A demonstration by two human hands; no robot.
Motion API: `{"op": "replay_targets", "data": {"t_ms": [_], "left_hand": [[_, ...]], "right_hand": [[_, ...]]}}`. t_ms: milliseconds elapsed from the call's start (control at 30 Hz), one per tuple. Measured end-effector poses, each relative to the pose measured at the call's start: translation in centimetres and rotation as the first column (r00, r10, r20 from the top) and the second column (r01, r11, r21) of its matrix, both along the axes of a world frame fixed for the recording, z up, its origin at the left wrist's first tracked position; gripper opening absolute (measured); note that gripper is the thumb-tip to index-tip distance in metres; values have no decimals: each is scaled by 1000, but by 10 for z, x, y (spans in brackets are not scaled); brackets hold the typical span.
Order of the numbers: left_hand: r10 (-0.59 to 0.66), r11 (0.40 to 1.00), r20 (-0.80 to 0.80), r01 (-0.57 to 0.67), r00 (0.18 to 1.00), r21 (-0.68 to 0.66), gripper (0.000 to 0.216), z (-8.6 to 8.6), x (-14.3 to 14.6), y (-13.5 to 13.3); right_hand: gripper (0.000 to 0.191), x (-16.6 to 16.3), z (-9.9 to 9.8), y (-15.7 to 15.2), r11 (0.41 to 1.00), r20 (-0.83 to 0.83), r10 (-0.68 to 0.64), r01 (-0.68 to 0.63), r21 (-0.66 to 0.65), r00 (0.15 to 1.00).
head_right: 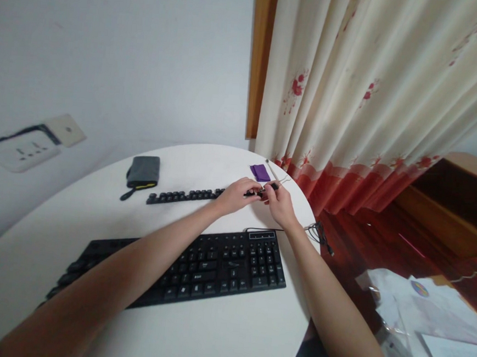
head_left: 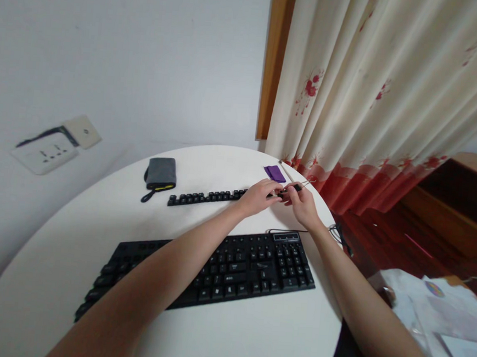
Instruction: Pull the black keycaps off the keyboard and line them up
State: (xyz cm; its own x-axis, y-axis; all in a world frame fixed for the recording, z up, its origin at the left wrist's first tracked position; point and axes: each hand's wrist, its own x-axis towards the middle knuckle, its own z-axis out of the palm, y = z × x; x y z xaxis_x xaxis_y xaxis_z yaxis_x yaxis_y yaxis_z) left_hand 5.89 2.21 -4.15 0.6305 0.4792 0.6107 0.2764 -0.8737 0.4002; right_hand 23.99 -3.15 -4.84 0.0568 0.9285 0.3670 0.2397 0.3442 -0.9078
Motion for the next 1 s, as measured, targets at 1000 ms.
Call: {"op": "replay_targets", "data": {"t_ms": [1000], "left_hand": [[70,995,94,-76,993,62,12,2,1,0]], "right_hand": [[30,7,3,-2,982,255,-105,60,178,961]]}}
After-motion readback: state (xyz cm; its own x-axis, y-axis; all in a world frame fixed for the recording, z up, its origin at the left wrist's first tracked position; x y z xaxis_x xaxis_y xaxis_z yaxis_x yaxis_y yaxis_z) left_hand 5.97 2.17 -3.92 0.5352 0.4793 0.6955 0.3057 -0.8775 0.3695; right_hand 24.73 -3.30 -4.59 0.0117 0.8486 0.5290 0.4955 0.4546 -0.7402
